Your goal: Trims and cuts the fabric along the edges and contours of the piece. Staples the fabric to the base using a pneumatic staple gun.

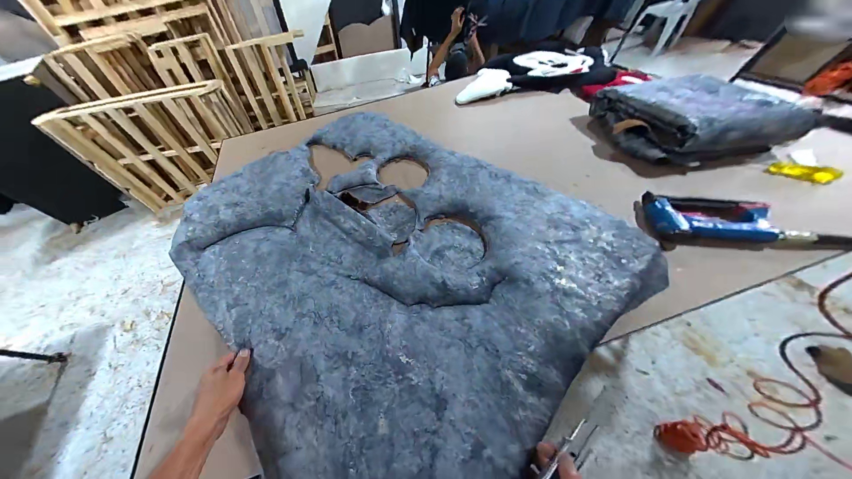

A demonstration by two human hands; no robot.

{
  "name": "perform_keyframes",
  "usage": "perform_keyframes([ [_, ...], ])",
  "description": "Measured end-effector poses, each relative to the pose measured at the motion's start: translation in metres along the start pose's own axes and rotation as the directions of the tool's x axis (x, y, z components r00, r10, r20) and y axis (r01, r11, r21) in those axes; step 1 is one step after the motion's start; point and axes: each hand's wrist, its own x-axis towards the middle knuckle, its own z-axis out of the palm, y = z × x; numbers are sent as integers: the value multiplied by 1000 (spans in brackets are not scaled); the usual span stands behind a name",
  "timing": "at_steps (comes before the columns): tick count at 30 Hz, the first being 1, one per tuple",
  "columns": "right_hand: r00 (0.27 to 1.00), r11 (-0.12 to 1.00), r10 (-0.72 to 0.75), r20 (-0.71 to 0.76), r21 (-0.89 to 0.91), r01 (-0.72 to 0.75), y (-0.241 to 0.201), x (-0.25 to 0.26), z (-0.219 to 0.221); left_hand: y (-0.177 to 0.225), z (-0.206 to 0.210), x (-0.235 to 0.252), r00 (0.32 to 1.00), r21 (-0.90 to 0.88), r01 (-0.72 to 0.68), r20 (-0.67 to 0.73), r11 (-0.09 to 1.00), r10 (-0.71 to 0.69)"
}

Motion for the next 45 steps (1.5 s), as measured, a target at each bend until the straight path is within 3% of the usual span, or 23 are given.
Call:
perform_keyframes([
  [3,993,986,-105,-43,-135,99,-20,6,-21,-1,4,-33,993,12,-47,113,999,45],
  [6,973,937,-177,-150,-328,120,-36,12,-39,3,-7,-55,924,239,-219,363,946,122],
  [8,921,862,-265,-287,-498,93,-48,6,-40,28,-28,-48,834,451,-426,532,784,147],
  [10,850,750,-406,-336,-654,99,-60,-16,-23,63,-51,-23,749,423,-629,552,652,365],
  [12,780,681,-544,-307,-705,197,-62,-40,17,102,-49,12,565,226,-821,447,524,693],
  [14,801,696,-544,-250,-667,265,-52,-52,67,155,-22,40,365,6,-918,406,397,838],
  [18,936,792,-321,-147,-584,180,-21,-45,159,258,77,71,-67,-249,-967,417,43,906],
  [21,964,743,-248,-96,-658,126,-11,-21,213,296,159,95,-250,-255,-958,503,-134,827],
  [24,974,551,-222,-54,-831,80,-12,16,247,299,201,118,-252,-227,-964,613,-139,749],
  [29,954,90,-298,-25,-996,2,-27,103,251,279,212,131,-223,-340,-939,497,-48,839],
  [32,952,83,-305,4,-996,31,-40,145,258,276,213,128,-162,-317,-948,548,25,820],
  [37,949,179,-313,-23,-983,35,-28,175,264,280,214,122,-162,-275,-961,632,24,758],
  [41,966,201,-241,-95,-979,-46,-23,176,272,278,213,126,-204,-332,-943,589,4,782],
  [45,986,80,-133,-102,-993,-92,-29,158,286,278,210,142,-254,-438,-899,491,-15,833],
])
